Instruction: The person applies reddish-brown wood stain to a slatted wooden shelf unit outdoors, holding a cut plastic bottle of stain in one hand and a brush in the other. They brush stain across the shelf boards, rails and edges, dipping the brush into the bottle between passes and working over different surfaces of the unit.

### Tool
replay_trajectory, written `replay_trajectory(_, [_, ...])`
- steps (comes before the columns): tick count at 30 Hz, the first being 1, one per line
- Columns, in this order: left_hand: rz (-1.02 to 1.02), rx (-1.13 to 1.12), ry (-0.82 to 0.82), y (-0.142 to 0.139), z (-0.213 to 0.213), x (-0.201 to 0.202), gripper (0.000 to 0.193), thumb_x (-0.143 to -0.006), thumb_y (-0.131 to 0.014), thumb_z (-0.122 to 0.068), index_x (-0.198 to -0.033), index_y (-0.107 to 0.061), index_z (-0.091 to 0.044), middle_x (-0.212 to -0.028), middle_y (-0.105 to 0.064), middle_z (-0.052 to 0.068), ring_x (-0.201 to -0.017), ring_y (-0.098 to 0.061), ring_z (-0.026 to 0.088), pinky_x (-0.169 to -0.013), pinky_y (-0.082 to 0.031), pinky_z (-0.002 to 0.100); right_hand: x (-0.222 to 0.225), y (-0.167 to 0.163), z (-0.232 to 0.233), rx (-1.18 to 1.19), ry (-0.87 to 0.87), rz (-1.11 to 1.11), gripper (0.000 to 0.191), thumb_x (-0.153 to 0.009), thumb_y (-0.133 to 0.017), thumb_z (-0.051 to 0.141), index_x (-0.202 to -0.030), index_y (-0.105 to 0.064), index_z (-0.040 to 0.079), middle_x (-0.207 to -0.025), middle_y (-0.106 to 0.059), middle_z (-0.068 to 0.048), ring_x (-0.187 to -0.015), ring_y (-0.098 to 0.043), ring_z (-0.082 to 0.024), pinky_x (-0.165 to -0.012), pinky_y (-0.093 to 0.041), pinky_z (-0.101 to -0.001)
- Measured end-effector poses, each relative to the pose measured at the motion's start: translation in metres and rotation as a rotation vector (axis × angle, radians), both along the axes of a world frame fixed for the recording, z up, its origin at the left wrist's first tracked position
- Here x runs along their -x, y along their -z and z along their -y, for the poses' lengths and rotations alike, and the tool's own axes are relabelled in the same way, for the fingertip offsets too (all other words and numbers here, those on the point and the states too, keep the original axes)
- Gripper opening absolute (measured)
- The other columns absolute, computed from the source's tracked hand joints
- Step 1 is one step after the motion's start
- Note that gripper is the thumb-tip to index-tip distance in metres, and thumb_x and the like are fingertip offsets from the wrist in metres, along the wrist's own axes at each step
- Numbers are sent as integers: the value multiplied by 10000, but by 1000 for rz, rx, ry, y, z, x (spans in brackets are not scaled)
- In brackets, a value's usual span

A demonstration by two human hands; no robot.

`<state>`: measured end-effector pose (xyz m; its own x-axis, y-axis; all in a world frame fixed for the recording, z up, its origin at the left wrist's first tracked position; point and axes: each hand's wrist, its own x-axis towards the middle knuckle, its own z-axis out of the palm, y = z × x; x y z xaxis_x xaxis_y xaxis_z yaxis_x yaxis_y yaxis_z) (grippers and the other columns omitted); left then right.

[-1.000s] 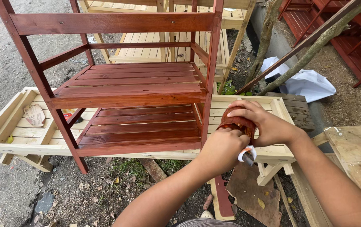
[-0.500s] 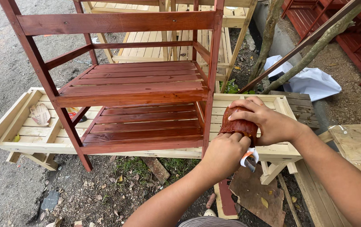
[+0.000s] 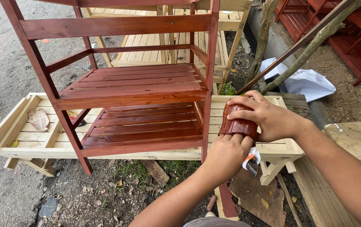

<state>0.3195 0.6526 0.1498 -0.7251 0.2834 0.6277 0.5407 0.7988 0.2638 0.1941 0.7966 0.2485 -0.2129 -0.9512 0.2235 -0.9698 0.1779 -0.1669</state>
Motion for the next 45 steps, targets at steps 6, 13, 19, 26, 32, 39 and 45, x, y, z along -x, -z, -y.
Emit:
replay_trajectory(6, [-14,24,4,4,4,0,207,-801,-668,-111,-995,-615,-64,-876,-659,122,-791,-687,311,-751,-540,429,-4,-4,4,1,-10,-23,897,-438,-906,104,-1265,-580,220,-1424,-486,-89,-1257,-447,-428,-1031,-473,-516])
replay_trajectory(13, [4,-8,6,7,9,2,171,-834,-671,-147,-973,-604,-74,-850,-661,125,-772,-685,320,-746,-535,444,-6,-3,9,-9,7,-39,863,-429,-883,62,-1231,-604,218,-1418,-492,-79,-1252,-449,-432,-1041,-451,-527])
replay_trajectory(19, [5,-3,5,11,11,0,148,-842,-659,-143,-953,-595,-71,-850,-656,121,-774,-684,318,-747,-534,442,-6,0,8,-6,20,-53,860,-424,-881,57,-1224,-610,219,-1416,-489,-81,-1248,-445,-439,-1044,-441,-533])
replay_trajectory(26, [-57,-35,23,23,21,16,152,-801,-659,-134,-932,-611,-74,-915,-652,118,-930,-675,334,-927,-531,465,16,43,0,133,114,122,941,-433,-927,127,-1282,-536,235,-1448,-466,-82,-1267,-446,-406,-1072,-444,-492])
replay_trajectory(32, [9,-109,98,28,43,38,132,-783,-695,-136,-902,-677,-83,-940,-685,82,-977,-672,306,-994,-520,450,32,100,4,362,89,285,1019,-463,-965,186,-1358,-478,210,-1472,-455,-103,-1390,-456,-352,-1159,-398,-477])
replay_trajectory(39, [79,-134,93,16,73,35,149,-752,-758,-115,-885,-695,-97,-938,-709,67,-942,-683,290,-948,-553,417,28,128,23,499,95,369,1026,-512,-987,181,-1395,-465,204,-1497,-427,-122,-1419,-453,-359,-1157,-441,-461])
replay_trajectory(45, [147,-332,-80,-12,80,25,137,-771,-770,-108,-883,-703,-66,-868,-718,85,-817,-714,302,-703,-576,397,11,128,44,545,127,345,1090,-481,-1017,187,-1393,-419,200,-1474,-401,-138,-1391,-430,-383,-1137,-452,-466])
